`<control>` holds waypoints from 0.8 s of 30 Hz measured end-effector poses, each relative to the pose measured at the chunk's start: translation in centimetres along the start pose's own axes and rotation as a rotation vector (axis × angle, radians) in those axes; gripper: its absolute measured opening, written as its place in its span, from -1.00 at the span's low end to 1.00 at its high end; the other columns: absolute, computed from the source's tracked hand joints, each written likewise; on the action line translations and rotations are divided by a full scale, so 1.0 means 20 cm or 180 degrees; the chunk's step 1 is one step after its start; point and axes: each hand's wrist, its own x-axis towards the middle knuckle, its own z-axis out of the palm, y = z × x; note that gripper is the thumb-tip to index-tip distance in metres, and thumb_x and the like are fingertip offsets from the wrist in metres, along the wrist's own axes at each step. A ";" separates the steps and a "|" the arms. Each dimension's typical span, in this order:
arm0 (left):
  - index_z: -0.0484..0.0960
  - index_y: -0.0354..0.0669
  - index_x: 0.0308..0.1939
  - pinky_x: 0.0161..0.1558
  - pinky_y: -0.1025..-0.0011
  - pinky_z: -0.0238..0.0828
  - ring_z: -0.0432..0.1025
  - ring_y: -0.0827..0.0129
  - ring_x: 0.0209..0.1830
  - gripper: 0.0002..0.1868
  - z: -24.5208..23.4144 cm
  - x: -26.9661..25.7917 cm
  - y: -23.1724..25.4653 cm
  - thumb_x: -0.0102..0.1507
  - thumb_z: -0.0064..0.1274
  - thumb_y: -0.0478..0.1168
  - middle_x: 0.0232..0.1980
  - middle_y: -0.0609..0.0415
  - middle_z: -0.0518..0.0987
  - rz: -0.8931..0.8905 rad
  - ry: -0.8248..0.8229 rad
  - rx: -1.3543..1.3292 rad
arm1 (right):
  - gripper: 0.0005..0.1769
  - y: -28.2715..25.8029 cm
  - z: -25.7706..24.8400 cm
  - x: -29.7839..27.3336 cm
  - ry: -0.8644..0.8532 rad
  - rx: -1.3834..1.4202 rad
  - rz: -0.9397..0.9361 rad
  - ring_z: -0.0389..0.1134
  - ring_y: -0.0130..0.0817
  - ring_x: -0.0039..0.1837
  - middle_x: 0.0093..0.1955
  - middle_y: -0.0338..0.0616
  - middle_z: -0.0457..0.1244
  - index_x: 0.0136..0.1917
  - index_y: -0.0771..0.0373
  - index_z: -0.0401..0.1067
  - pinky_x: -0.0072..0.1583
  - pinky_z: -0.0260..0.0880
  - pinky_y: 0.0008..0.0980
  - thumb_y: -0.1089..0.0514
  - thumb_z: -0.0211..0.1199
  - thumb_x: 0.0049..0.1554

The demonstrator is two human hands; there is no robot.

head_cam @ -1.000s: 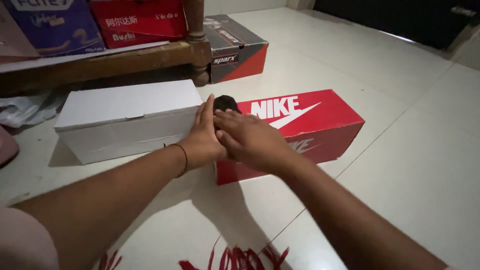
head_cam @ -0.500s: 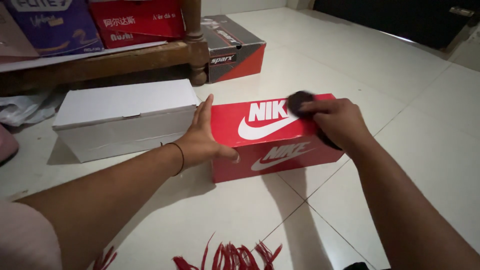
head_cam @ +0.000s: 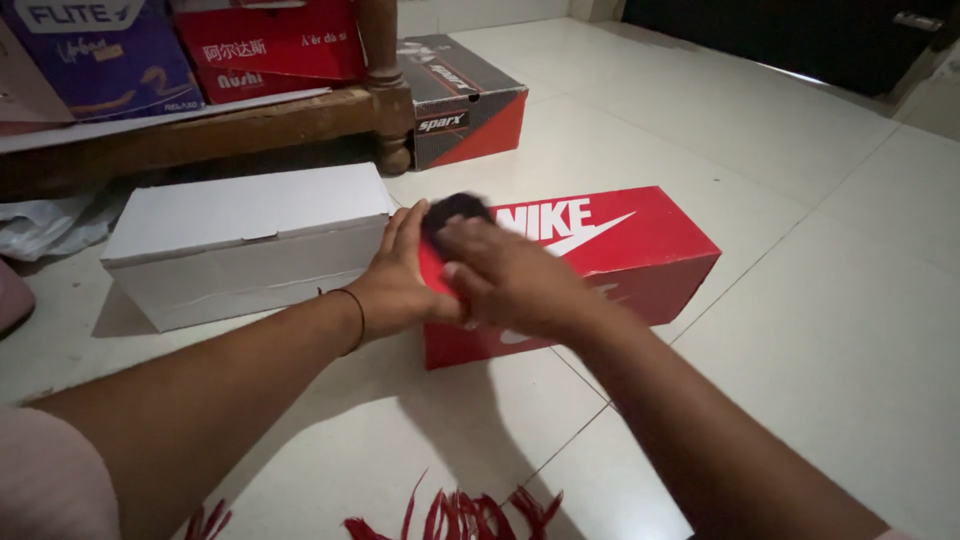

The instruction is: The person wipes a red Nike shoebox with a dark cloth, then opens it and places a pair of maroon embellished flat shoes inside. The person closes the box and sets it aside.

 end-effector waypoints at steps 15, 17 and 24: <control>-0.05 -0.03 0.60 0.49 0.28 0.06 -0.10 0.09 0.65 0.53 -0.08 -0.01 0.10 -0.34 0.51 0.15 0.66 -0.07 -0.17 -0.0071 -0.0199 0.0495 | -0.72 0.28 -0.41 -0.21 0.0651 0.0765 0.2052 0.45 -0.46 -0.19 -0.12 -0.15 0.47 0.10 0.14 0.64 -0.09 0.44 -0.45 0.28 0.22 0.16; 0.07 -0.12 0.55 0.46 0.27 0.16 0.12 0.11 0.57 0.44 -0.14 0.04 0.15 -0.32 0.47 0.19 0.57 -0.12 0.10 -0.0105 -0.0496 0.0220 | -0.72 0.26 -0.49 -0.23 0.0948 0.1060 0.2457 0.44 -0.42 -0.18 -0.11 -0.11 0.46 0.11 0.15 0.63 -0.09 0.46 -0.42 0.28 0.21 0.17; 0.54 0.03 0.34 0.24 0.20 0.43 0.39 0.07 0.32 -0.18 -0.21 0.15 0.23 0.04 0.17 0.24 0.45 0.09 0.42 -0.0982 -0.1181 -0.0818 | -0.72 0.30 -0.47 -0.24 0.2164 0.2266 0.2423 0.45 -0.49 -0.10 -0.06 -0.19 0.47 0.08 0.15 0.64 -0.04 0.49 -0.49 0.31 0.20 0.18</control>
